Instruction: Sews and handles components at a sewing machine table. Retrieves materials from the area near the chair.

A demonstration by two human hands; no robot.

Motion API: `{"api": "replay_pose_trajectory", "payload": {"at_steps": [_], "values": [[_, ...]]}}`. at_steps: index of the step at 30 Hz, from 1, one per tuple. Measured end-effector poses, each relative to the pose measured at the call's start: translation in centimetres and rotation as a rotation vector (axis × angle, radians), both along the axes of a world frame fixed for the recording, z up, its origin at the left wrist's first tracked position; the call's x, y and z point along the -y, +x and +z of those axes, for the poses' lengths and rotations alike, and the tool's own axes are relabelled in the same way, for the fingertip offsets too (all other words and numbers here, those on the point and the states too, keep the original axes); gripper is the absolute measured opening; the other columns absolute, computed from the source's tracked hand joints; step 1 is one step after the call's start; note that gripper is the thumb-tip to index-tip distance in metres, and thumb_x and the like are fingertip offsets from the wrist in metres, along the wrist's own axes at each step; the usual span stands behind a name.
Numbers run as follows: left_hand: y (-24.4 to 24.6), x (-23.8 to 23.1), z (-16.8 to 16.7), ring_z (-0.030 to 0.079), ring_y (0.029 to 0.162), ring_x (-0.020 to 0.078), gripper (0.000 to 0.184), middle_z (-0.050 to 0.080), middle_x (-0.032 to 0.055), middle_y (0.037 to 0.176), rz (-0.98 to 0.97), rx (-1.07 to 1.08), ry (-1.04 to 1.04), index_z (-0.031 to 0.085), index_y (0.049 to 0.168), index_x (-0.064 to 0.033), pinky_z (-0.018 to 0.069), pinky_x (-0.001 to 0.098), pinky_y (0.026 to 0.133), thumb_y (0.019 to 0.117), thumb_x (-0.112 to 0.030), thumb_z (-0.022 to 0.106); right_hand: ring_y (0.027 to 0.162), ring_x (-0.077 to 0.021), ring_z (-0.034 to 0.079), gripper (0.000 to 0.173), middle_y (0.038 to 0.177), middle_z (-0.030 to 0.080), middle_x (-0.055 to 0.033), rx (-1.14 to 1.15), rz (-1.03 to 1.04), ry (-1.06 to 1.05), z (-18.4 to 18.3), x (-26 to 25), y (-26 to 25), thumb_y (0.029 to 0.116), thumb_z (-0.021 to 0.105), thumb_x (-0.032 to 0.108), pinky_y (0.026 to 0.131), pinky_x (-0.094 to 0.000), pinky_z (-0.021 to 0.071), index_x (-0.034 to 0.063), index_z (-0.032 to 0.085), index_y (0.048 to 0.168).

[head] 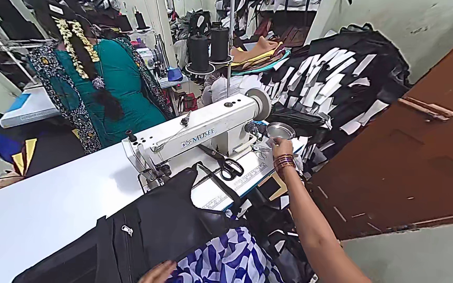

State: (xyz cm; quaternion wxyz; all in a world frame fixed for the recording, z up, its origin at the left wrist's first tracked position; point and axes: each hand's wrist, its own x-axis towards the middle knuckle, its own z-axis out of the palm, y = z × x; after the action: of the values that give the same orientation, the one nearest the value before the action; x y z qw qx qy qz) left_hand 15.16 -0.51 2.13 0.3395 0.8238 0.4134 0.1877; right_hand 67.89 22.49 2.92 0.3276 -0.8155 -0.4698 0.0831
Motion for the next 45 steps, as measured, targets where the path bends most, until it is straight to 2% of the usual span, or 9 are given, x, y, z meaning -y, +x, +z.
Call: {"api": "replay_pose_trajectory", "payload": {"at_steps": [4, 9, 14, 20, 24, 30, 33, 38, 45], "values": [[-2.6, -6.3, 0.8, 0.039, 0.137, 0.0626, 0.057, 0.050, 0.0304, 0.148, 0.186, -0.232, 0.111, 0.054, 0.144, 0.0031, 0.0297, 0.0774, 0.107, 0.0941, -0.021, 0.067, 0.102, -0.0472, 0.066, 0.032, 0.109, 0.069, -0.0326, -0.160, -0.032, 0.149, -2.7, 0.9, -0.7, 0.1047, 0.057, 0.017, 0.092, -0.0652, 0.0467, -0.0092, 0.068, 0.117], [-2.9, -11.3, -3.4, 0.030, 0.143, 0.0635, 0.071, 0.045, 0.0273, 0.155, 0.386, -0.341, 0.342, 0.054, 0.149, -0.0068, 0.0196, 0.0865, 0.101, 0.0915, -0.050, 0.055, 0.104, -0.0389, 0.067, 0.025, 0.118, 0.066, -0.0296, -0.090, 0.030, 0.416, -2.7, 4.1, -5.2, 0.0995, 0.063, 0.010, 0.093, -0.0531, 0.0521, -0.0086, 0.071, 0.114], [-1.1, -11.5, -5.6, 0.026, 0.149, 0.0553, 0.068, 0.046, 0.0126, 0.158, 0.509, -0.369, 0.305, 0.055, 0.149, -0.0159, 0.0130, 0.0843, 0.107, 0.0952, -0.057, 0.048, 0.076, -0.0062, 0.069, 0.018, 0.089, 0.074, -0.0134, -0.299, 0.427, 0.390, -2.2, 5.2, -16.6, 0.0873, 0.069, 0.002, 0.073, -0.0229, 0.0575, -0.0109, 0.070, 0.101], [0.0, -8.1, -5.3, 0.029, 0.150, 0.0487, 0.065, 0.045, 0.0045, 0.160, 0.493, -0.374, 0.241, 0.057, 0.148, -0.0237, 0.0166, 0.0800, 0.111, 0.0936, -0.059, 0.051, 0.081, -0.0345, 0.074, 0.008, 0.088, 0.074, -0.0216, 0.015, 0.882, 0.471, -4.2, 0.8, -29.3, 0.0825, 0.069, -0.003, 0.075, -0.0494, 0.0599, -0.0059, 0.076, 0.085], [0.5, -6.7, -5.8, 0.032, 0.149, 0.0479, 0.065, 0.047, 0.0047, 0.158, 0.495, -0.357, 0.263, 0.057, 0.148, -0.0234, 0.0255, 0.0728, 0.113, 0.0941, -0.060, 0.049, 0.090, -0.0441, 0.072, 0.017, 0.097, 0.073, -0.0254, 0.233, 1.104, 0.299, -6.2, 0.6, -33.5, 0.0884, 0.061, -0.004, 0.079, -0.0561, 0.0580, -0.0062, 0.077, 0.092], [0.4, -6.8, -5.8, 0.031, 0.150, 0.0460, 0.065, 0.047, 0.0040, 0.158, 0.506, -0.328, 0.221, 0.058, 0.147, -0.0235, 0.0265, 0.0690, 0.116, 0.0940, -0.061, 0.050, 0.104, -0.0411, 0.071, 0.025, 0.114, 0.072, -0.0244, 0.175, 1.046, 0.238, -5.4, 1.6, -30.8, 0.0905, 0.067, 0.010, 0.087, -0.0556, 0.0576, -0.0037, 0.076, 0.109], [0.4, -6.7, -6.0, 0.033, 0.149, 0.0463, 0.065, 0.050, 0.0044, 0.157, 0.516, -0.310, 0.243, 0.059, 0.146, -0.0211, 0.0275, 0.0696, 0.115, 0.0956, -0.061, 0.047, 0.111, -0.0549, 0.061, 0.052, 0.118, 0.066, -0.0323, 0.273, 0.899, -0.063, -3.6, 2.6, -25.7, 0.0880, 0.076, 0.032, 0.091, -0.0711, 0.0441, -0.0031, 0.069, 0.126], [0.2, -8.0, -5.5, 0.036, 0.148, 0.0452, 0.061, 0.049, 0.0042, 0.157, 0.509, -0.309, 0.223, 0.055, 0.149, -0.0171, 0.0283, 0.0683, 0.115, 0.1020, -0.052, 0.040, 0.077, -0.0262, 0.068, 0.017, 0.086, 0.070, -0.0177, -0.018, 1.002, -0.059, -3.1, 0.9, -21.8, 0.0904, 0.070, 0.011, 0.073, -0.0442, 0.0549, -0.0059, 0.071, 0.093], [-0.8, -12.0, -5.0, 0.023, 0.155, 0.0416, 0.053, 0.041, 0.0035, 0.163, 0.524, -0.343, 0.105, 0.049, 0.154, -0.0146, 0.0189, 0.0658, 0.120, 0.1059, -0.037, 0.042, 0.084, -0.0453, 0.068, 0.018, 0.093, 0.067, -0.0276, 0.223, 1.042, -0.012, -1.6, -4.9, -25.3, 0.0967, 0.064, 0.008, 0.074, -0.0628, 0.0511, -0.0095, 0.067, 0.094]]}}
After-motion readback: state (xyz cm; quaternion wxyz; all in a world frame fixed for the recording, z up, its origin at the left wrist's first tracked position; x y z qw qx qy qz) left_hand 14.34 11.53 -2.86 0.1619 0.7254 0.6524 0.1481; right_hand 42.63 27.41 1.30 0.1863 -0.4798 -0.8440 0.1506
